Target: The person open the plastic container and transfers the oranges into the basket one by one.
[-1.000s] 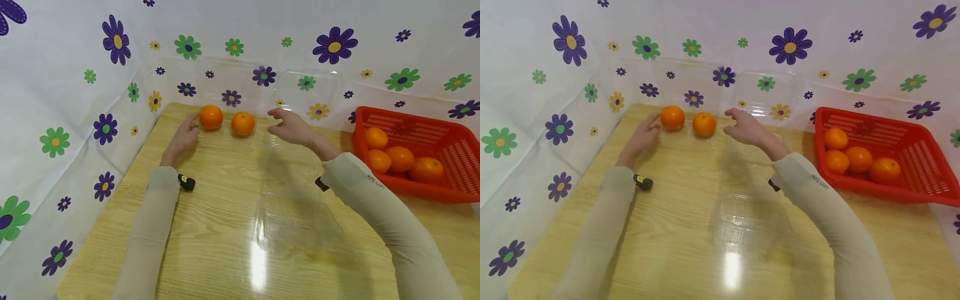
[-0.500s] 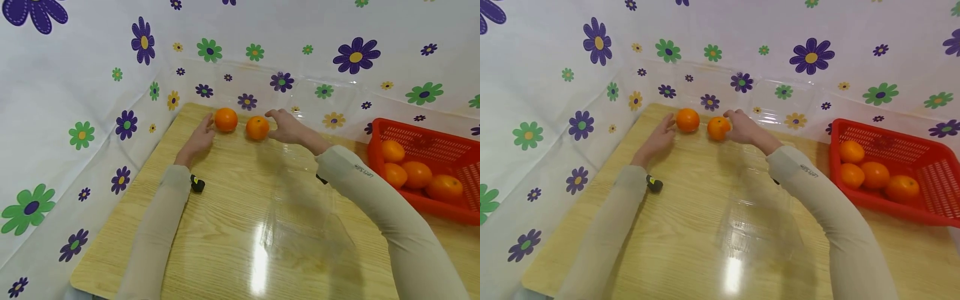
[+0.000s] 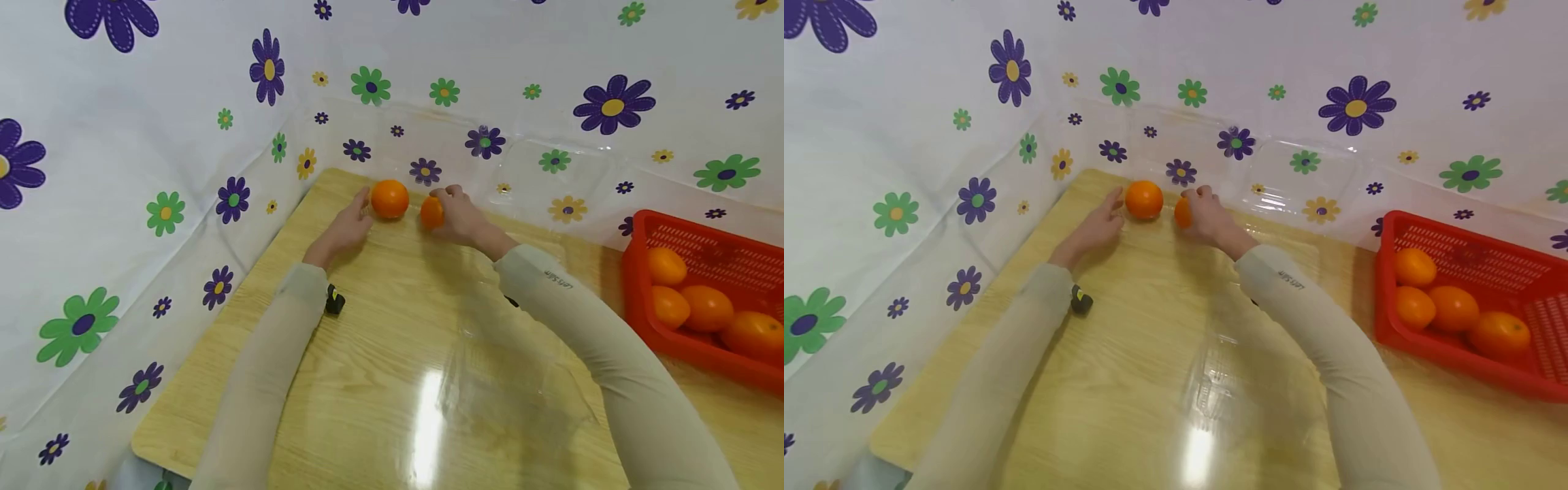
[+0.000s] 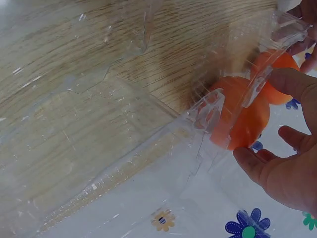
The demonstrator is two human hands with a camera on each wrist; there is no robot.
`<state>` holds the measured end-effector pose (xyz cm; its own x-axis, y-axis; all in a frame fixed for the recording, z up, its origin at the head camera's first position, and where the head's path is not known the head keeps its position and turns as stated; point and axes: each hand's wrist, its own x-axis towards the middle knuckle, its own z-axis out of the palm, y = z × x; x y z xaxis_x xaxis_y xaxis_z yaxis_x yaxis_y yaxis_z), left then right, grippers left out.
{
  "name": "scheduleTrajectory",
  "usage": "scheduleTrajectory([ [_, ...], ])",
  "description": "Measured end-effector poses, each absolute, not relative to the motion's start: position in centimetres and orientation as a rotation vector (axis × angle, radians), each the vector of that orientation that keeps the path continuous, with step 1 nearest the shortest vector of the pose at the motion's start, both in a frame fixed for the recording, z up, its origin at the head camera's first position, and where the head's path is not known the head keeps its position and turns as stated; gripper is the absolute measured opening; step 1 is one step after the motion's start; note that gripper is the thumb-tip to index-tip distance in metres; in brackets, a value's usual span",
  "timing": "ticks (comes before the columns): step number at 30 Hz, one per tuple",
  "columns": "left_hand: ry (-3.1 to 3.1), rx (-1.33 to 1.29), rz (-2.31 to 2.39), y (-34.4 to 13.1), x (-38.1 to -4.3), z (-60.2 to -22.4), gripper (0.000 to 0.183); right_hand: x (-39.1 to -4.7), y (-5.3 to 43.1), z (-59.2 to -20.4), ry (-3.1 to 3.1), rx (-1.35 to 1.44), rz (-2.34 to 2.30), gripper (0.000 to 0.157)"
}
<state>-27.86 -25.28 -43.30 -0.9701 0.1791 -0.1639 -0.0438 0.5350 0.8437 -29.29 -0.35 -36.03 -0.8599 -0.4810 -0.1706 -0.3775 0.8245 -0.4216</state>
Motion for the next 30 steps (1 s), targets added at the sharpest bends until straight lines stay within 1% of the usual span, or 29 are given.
scheduleTrajectory([
  [5, 2.552, 0.093, 1.397, -25.2, -27.6, -43.8, 0.07, -29.5, -0.9, -36.7, 2.751, -0.661, -0.49, 0.075],
  [12, 2.586, 0.124, 1.44, -25.0, -27.6, -43.5, 0.07, -30.0, -1.4, -37.2, 2.759, -0.609, -0.5, 0.068],
  [19, 2.588, 0.079, 1.477, -24.7, -27.4, -43.5, 0.07, -30.0, -1.6, -38.4, 2.707, -0.624, -0.471, 0.074],
  [25, 2.608, 0.104, 1.5, -24.5, -27.7, -44.0, 0.07, -30.0, -1.7, -38.9, 2.749, -0.678, -0.515, 0.068],
  [30, 2.633, 0.076, 1.501, -24.9, -27.7, -43.9, 0.07, -30.1, -1.6, -38.6, 2.753, -0.695, -0.568, 0.07],
])
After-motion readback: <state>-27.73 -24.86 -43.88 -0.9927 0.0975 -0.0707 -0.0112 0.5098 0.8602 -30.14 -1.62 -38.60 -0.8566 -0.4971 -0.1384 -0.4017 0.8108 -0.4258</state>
